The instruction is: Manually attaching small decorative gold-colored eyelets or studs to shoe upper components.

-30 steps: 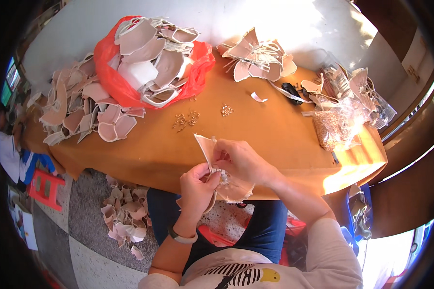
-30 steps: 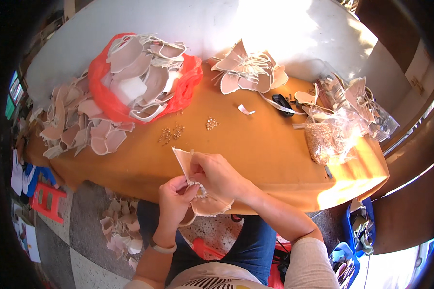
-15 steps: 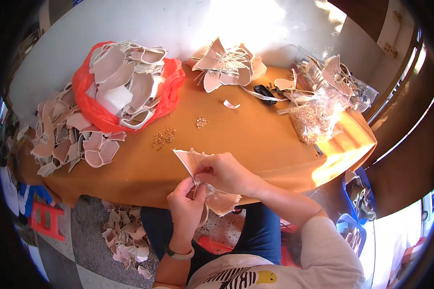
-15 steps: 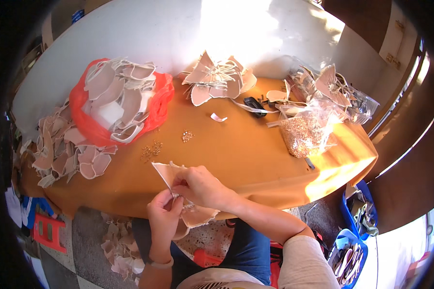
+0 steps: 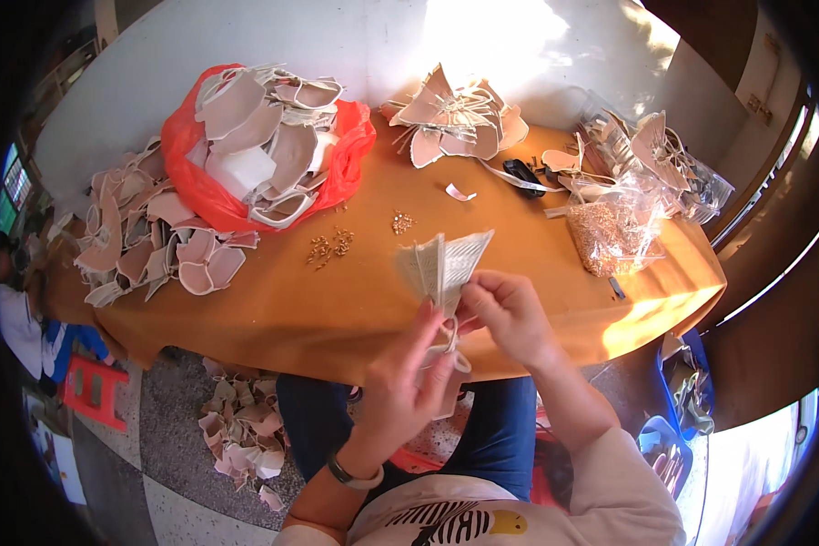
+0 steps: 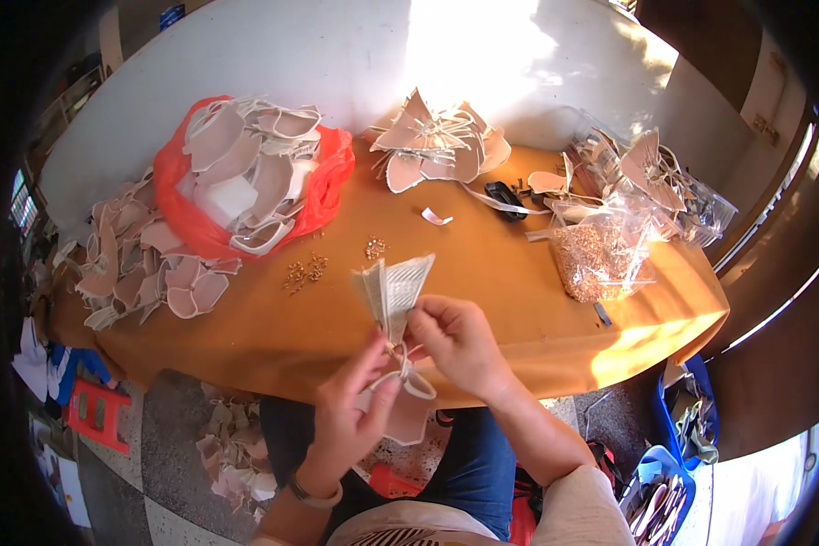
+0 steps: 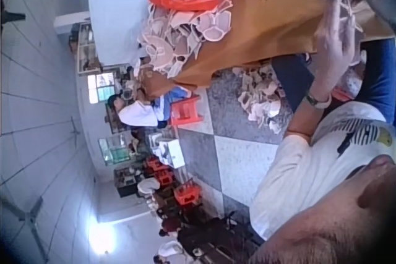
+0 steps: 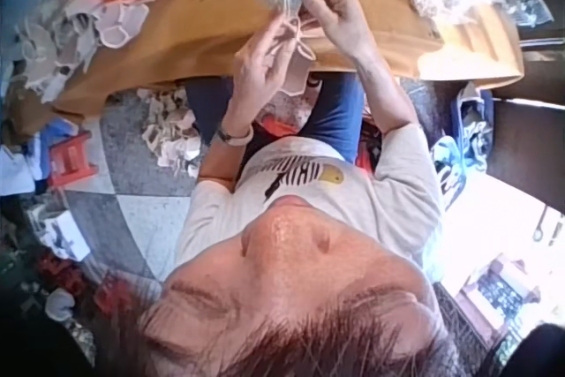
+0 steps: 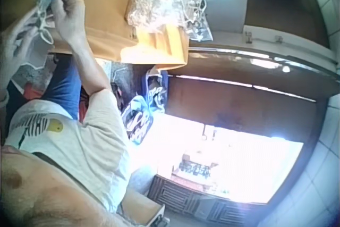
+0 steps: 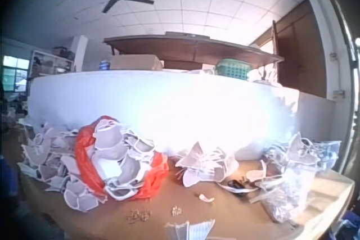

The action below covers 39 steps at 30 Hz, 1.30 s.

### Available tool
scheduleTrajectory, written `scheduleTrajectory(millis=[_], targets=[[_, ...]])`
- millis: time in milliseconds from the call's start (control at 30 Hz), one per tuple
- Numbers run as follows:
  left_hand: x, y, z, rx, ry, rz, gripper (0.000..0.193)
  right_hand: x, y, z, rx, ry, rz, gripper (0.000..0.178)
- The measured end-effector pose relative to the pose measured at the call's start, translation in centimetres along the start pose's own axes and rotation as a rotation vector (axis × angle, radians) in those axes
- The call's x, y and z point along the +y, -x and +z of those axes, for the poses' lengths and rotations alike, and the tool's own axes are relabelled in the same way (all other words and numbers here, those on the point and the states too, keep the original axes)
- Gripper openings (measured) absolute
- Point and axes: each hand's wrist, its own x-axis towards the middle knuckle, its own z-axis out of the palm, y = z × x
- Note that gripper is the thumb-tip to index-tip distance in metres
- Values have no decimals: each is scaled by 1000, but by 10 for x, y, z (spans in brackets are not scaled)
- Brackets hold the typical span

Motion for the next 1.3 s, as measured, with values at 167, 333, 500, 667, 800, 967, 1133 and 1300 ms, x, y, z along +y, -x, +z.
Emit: scheduleTrajectory(millis=[167, 333, 500, 667, 800, 967, 1133, 1300], targets=[[-50, -28, -15, 230, 300, -155, 68, 1, -17, -18, 50, -330, 137, 26], [-73, -55, -7, 180, 642, -345, 84, 29, -35, -48, 61, -424, 238, 26], [-102, -74, -2, 157, 480, -401, 70, 42, -58, -58, 138, -359, 235, 28], [-107, -94, -6, -2, -388, -84, 25, 57, -82, -70, 189, 298, 284, 23], [-95, -103, 11, -53, -534, -166, 13, 77, -96, -77, 267, 792, 84, 21], [-92, -92, 16, -155, -606, 197, 17, 79, -94, -84, 274, 766, 166, 26], [-107, -76, 25, -338, -609, 313, 37, 44, -99, -86, 208, 1040, 340, 30], [-97, -86, 22, -377, -528, 268, 35, 55, -141, -95, 143, 793, -124, 13]])
